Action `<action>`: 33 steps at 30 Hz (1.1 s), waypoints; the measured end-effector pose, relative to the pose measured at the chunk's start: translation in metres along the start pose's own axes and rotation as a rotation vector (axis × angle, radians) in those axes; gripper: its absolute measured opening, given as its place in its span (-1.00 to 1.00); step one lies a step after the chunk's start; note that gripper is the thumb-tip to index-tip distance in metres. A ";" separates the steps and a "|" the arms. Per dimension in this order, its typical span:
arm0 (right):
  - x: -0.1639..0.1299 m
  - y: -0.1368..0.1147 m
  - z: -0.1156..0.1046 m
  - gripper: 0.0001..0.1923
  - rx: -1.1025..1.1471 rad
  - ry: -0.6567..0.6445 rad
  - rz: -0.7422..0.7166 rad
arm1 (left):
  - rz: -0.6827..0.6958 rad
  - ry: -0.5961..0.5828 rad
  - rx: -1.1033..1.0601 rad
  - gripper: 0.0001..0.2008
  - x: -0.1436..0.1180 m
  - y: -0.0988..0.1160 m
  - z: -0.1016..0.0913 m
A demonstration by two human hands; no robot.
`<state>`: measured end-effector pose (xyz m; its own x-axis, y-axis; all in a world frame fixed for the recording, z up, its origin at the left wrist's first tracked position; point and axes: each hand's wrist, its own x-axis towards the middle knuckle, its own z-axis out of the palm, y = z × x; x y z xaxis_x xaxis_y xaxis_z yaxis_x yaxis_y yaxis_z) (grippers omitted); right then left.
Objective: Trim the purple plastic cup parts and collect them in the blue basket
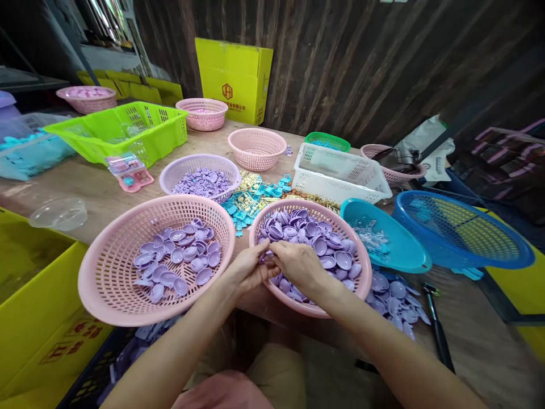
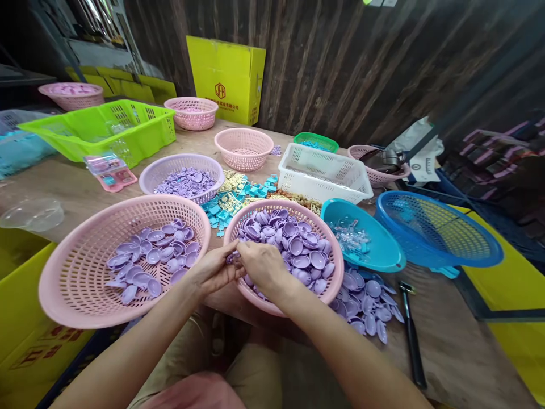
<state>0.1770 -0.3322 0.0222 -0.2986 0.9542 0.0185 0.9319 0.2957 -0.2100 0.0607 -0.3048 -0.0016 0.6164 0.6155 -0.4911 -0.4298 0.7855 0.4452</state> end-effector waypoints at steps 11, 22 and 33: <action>-0.029 0.078 0.001 -0.77 -0.126 0.040 0.347 | -0.040 -0.020 -0.019 -0.83 0.008 0.001 0.005; -0.028 0.079 0.018 -0.68 -0.525 -0.327 0.218 | 0.195 0.055 0.049 -0.91 0.011 0.015 0.006; -0.036 0.047 -0.003 -0.74 0.279 0.142 0.175 | -0.173 -0.019 -0.049 -0.68 0.020 -0.025 0.026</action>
<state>0.2325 -0.3524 0.0144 -0.0896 0.9919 0.0899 0.8687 0.1220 -0.4801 0.1011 -0.3140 -0.0034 0.6960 0.4703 -0.5427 -0.3479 0.8819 0.3181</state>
